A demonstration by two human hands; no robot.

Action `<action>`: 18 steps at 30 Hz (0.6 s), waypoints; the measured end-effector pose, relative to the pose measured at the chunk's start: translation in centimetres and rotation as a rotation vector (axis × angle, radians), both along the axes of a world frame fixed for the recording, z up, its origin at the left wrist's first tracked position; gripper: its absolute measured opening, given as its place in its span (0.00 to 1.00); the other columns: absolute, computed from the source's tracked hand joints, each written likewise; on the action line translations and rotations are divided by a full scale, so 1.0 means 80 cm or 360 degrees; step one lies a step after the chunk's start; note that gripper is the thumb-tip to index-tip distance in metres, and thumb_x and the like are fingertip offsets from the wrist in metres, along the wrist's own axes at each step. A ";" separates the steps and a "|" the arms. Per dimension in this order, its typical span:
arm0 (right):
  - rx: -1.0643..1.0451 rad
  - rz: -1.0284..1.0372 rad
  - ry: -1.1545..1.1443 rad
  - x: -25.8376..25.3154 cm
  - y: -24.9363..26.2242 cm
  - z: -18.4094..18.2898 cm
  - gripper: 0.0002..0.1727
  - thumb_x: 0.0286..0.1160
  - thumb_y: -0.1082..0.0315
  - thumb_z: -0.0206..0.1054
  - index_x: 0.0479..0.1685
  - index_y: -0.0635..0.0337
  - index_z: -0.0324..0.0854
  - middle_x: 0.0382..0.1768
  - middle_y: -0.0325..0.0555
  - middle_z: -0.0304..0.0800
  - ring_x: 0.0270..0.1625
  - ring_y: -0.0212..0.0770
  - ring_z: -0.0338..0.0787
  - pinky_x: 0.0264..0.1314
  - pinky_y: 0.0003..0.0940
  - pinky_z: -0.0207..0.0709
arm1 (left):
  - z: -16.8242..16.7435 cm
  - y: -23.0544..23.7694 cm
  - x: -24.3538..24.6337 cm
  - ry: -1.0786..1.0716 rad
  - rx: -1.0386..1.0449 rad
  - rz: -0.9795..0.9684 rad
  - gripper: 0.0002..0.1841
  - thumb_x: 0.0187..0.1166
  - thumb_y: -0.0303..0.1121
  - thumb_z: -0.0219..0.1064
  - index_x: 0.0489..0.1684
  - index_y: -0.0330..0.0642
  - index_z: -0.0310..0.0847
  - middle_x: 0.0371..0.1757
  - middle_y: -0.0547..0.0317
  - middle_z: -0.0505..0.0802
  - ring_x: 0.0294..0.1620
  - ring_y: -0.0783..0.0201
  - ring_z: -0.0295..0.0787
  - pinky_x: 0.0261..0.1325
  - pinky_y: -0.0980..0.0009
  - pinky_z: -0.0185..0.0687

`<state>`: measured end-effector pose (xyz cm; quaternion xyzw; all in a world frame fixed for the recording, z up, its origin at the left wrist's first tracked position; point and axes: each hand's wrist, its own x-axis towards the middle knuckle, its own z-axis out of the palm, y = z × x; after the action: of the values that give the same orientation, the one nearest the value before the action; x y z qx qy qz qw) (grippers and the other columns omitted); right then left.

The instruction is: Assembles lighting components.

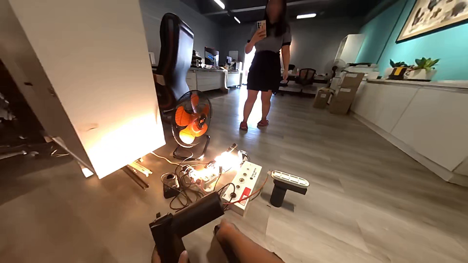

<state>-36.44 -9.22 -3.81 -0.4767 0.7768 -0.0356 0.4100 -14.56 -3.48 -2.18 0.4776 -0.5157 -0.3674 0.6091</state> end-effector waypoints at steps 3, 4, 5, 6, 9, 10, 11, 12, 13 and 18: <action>-0.0728 0.0290 -0.0919 0.023 0.045 0.082 0.32 0.69 0.64 0.78 0.72 0.69 0.75 0.60 0.55 0.87 0.60 0.42 0.87 0.67 0.43 0.79 | 0.055 0.027 0.010 -0.0032 -0.0171 -0.0001 0.52 0.57 0.29 0.77 0.84 0.16 0.47 0.73 0.24 0.75 0.71 0.57 0.80 0.73 0.65 0.78; -0.0948 0.0365 -0.1313 0.033 0.074 0.115 0.34 0.66 0.61 0.79 0.72 0.68 0.73 0.61 0.46 0.87 0.63 0.32 0.85 0.70 0.33 0.78 | 0.076 0.036 0.008 -0.0094 -0.0219 -0.0021 0.52 0.57 0.29 0.78 0.83 0.16 0.48 0.73 0.23 0.75 0.71 0.55 0.79 0.73 0.63 0.78; -0.1138 0.0407 -0.1607 0.043 0.103 0.142 0.40 0.60 0.52 0.82 0.71 0.64 0.74 0.62 0.36 0.87 0.65 0.26 0.84 0.73 0.29 0.77 | 0.096 0.046 0.003 -0.0169 -0.0290 -0.0065 0.51 0.57 0.30 0.79 0.81 0.14 0.49 0.73 0.21 0.74 0.72 0.51 0.79 0.74 0.60 0.78; -0.1286 0.0382 -0.1789 0.053 0.131 0.165 0.42 0.56 0.44 0.84 0.69 0.60 0.76 0.62 0.31 0.88 0.66 0.23 0.84 0.73 0.28 0.77 | 0.113 0.057 -0.006 -0.0240 -0.0384 -0.0114 0.50 0.58 0.32 0.81 0.79 0.14 0.54 0.73 0.20 0.75 0.73 0.47 0.79 0.74 0.55 0.78; -0.1627 0.0213 -0.2083 0.062 0.188 0.217 0.21 0.61 0.48 0.82 0.51 0.46 0.88 0.45 0.24 0.96 0.51 0.20 0.92 0.59 0.25 0.85 | 0.151 0.081 -0.053 -0.0347 -0.0864 -0.0204 0.43 0.59 0.48 0.82 0.72 0.28 0.72 0.69 0.33 0.82 0.72 0.51 0.80 0.74 0.58 0.79; -0.1754 0.0289 -0.2174 0.054 0.196 0.230 0.21 0.61 0.52 0.82 0.53 0.48 0.88 0.47 0.27 0.96 0.53 0.22 0.92 0.61 0.26 0.85 | 0.162 0.085 -0.068 -0.0341 -0.1026 -0.0288 0.41 0.62 0.51 0.80 0.74 0.39 0.72 0.71 0.43 0.82 0.75 0.56 0.77 0.77 0.60 0.75; -0.1910 0.0479 -0.2190 0.041 0.202 0.243 0.25 0.65 0.55 0.79 0.61 0.53 0.85 0.54 0.31 0.94 0.60 0.25 0.89 0.68 0.28 0.82 | 0.174 0.089 -0.079 -0.0315 -0.1143 -0.0433 0.40 0.64 0.52 0.78 0.78 0.48 0.70 0.75 0.51 0.81 0.80 0.58 0.74 0.81 0.58 0.72; -0.2083 0.0506 -0.2101 0.033 0.216 0.266 0.27 0.64 0.55 0.80 0.62 0.56 0.85 0.54 0.32 0.95 0.60 0.25 0.91 0.68 0.28 0.83 | 0.187 0.093 -0.087 -0.0274 -0.1204 -0.0614 0.41 0.68 0.55 0.75 0.84 0.52 0.66 0.79 0.55 0.79 0.82 0.58 0.71 0.83 0.55 0.69; -0.2247 0.0454 -0.1944 0.027 0.231 0.287 0.28 0.61 0.54 0.82 0.59 0.60 0.86 0.51 0.32 0.97 0.58 0.23 0.92 0.64 0.25 0.85 | 0.200 0.098 -0.094 -0.0224 -0.1234 -0.0774 0.41 0.73 0.59 0.70 0.86 0.51 0.65 0.81 0.56 0.78 0.83 0.58 0.70 0.84 0.53 0.68; -0.2109 -0.0240 -0.1078 0.021 0.300 0.376 0.14 0.68 0.74 0.73 0.46 0.79 0.82 0.35 0.43 0.92 0.37 0.17 0.87 0.46 0.13 0.81 | 0.259 0.123 -0.134 0.0067 -0.1264 -0.0750 0.45 0.77 0.77 0.46 0.74 0.46 0.79 0.77 0.47 0.79 0.80 0.54 0.71 0.81 0.52 0.67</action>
<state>-34.76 14.76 26.26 -0.5322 0.4544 -0.6691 0.2501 -25.27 6.35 18.54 0.0695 -0.6985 -0.2793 0.6551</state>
